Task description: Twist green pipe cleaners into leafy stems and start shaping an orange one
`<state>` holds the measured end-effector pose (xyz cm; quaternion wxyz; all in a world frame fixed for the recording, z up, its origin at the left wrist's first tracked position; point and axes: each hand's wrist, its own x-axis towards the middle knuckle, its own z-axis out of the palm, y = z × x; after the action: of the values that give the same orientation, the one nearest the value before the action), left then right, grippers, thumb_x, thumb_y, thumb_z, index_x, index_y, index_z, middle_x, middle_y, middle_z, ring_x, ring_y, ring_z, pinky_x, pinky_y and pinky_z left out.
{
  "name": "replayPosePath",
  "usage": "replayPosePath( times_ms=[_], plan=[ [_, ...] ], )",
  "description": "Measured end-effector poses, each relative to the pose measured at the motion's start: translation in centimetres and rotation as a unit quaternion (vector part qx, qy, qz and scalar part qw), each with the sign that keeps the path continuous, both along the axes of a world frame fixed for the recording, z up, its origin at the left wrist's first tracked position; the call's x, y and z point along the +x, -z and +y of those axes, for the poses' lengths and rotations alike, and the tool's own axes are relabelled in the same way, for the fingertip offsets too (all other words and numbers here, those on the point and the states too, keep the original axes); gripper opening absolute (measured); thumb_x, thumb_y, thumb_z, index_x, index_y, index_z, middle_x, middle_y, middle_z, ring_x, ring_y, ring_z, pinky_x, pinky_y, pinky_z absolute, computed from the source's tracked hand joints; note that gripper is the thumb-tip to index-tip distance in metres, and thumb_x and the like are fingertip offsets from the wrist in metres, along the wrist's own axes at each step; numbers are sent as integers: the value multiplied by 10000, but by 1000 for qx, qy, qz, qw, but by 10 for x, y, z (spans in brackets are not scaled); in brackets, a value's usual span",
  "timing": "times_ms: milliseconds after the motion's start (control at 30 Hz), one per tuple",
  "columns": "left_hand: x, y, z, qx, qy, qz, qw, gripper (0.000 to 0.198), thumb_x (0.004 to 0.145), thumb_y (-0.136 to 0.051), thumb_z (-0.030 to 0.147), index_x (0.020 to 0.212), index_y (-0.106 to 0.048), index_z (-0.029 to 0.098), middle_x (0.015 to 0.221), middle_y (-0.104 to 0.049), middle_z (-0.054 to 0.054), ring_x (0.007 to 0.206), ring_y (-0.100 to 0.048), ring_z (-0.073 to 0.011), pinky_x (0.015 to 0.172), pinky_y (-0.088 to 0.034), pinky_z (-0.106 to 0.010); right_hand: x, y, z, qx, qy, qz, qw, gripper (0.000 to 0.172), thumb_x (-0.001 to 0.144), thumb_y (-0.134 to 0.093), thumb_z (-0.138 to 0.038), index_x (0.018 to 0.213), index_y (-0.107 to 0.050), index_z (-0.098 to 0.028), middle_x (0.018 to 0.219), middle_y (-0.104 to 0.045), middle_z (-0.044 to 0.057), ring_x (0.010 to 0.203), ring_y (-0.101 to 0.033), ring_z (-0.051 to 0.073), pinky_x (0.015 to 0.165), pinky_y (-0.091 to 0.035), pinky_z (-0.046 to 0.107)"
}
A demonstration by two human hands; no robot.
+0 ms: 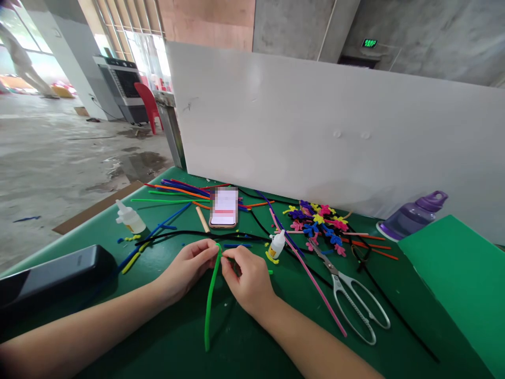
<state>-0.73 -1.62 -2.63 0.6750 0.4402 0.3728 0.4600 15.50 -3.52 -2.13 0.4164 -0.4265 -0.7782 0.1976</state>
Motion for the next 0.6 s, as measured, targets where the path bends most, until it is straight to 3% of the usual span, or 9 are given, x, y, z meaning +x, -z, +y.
replayPosePath(
  times_ms=[167,333,600],
  plan=[
    [0,1,-1,0,14,-29,999,207,807,-625,337,823,-610,132,731,-576,-3,697,-527,-101,713,-436,-232,0,4,2,1,2,14,1000,111,868,-501,-217,864,-606,-180,747,-618,20,621,-545,116,583,-412,232],
    [1,-4,-3,2,41,18,999,232,721,-718,284,843,-591,134,761,-617,-11,677,-585,-121,655,-450,-241,0,6,2,-22,-5,25,999,119,874,-492,-221,885,-606,-190,737,-634,20,629,-570,129,590,-424,245],
    [1,-4,-3,7,-4,27,1000,195,745,-684,302,813,-605,137,705,-563,15,605,-512,-88,581,-392,-206,1,9,3,-32,20,19,999,124,870,-490,-238,905,-598,-189,763,-619,25,601,-534,123,562,-411,247]
  ],
)
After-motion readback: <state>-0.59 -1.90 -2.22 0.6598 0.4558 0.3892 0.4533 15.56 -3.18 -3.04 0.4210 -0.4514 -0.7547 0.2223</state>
